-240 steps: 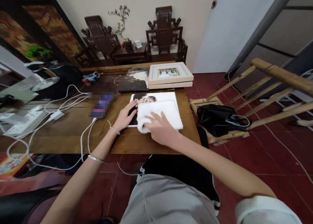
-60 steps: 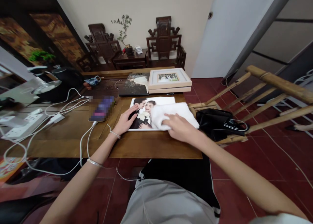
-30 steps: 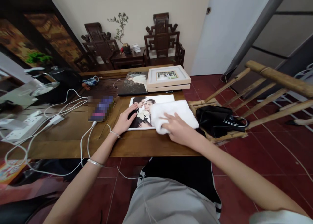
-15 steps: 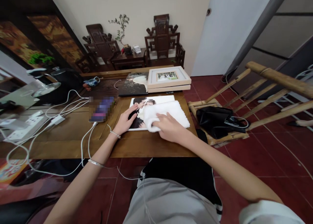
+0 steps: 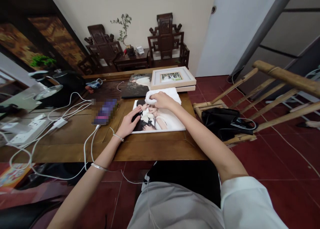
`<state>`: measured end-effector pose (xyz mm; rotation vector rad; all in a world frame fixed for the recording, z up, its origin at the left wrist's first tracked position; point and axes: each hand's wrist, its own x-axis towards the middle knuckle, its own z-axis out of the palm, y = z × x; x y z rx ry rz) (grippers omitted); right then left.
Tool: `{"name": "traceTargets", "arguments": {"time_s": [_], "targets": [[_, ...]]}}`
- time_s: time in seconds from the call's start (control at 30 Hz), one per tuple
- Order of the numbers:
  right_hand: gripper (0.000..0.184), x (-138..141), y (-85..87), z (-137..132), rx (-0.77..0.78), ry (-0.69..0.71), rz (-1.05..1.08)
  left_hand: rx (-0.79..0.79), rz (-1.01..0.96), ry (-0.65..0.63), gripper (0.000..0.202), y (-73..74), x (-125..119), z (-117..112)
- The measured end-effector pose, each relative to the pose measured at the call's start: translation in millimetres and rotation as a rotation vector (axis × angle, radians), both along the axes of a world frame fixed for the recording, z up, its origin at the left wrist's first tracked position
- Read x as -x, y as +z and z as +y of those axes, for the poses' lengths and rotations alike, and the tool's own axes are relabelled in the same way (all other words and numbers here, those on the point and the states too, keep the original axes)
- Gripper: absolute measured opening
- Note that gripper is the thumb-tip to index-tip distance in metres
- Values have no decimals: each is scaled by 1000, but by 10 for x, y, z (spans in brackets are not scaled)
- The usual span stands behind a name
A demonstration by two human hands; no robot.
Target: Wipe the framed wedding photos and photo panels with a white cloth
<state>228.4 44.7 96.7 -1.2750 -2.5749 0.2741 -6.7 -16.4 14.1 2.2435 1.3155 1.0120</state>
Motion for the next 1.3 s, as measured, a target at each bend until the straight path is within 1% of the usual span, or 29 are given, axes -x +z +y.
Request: {"name": "traceTargets", "arguments": {"time_s": [0.07,0.17,0.27,0.4,0.47,0.53,0.63,0.7,0.77,0.83,0.93,1.03,1.1,1.2,1.3], "targets": [[37,27,-26,-94,2,-1,2,1,6,0,42,-2,3,2],[36,75,-83,-363,-16,-15,-58,1,13,7,42,0,2,1],[43,100,-158,-747,-54,-14,-143,-5,15,8,43,4,-4,-3],[54,51,-246,-1304,-42,87,-157,-11,9,13,43,-1,-12,0],[53,3,-257,-1540,-23,130,-152,-10,7,17,43,-12,-12,8],[49,-42,-241,-1717,5,167,-149,-12,7,12,43,-26,-10,16],[49,-80,-194,-1834,41,191,-131,-24,12,8,43,-40,-7,22],[50,-82,-171,-1796,44,186,-110,-30,16,9,43,-41,-5,23],[50,-67,-158,-1659,24,153,-91,-27,17,7,43,-38,-5,20],[47,-41,-144,-1436,3,109,-96,-23,11,5,42,-31,-6,15],[42,12,-102,-1005,-15,62,-119,-20,3,3,42,-19,-7,5],[39,84,-43,-567,3,44,-74,-14,2,0,42,-11,-7,-3],[33,144,-5,-315,32,35,-46,-9,4,-2,42,-9,-7,-3],[29,229,47,-38,53,0,-58,-4,5,0,42,-10,-7,2],[31,271,77,67,45,-13,-71,-8,5,1,42,-7,-10,2]]}}
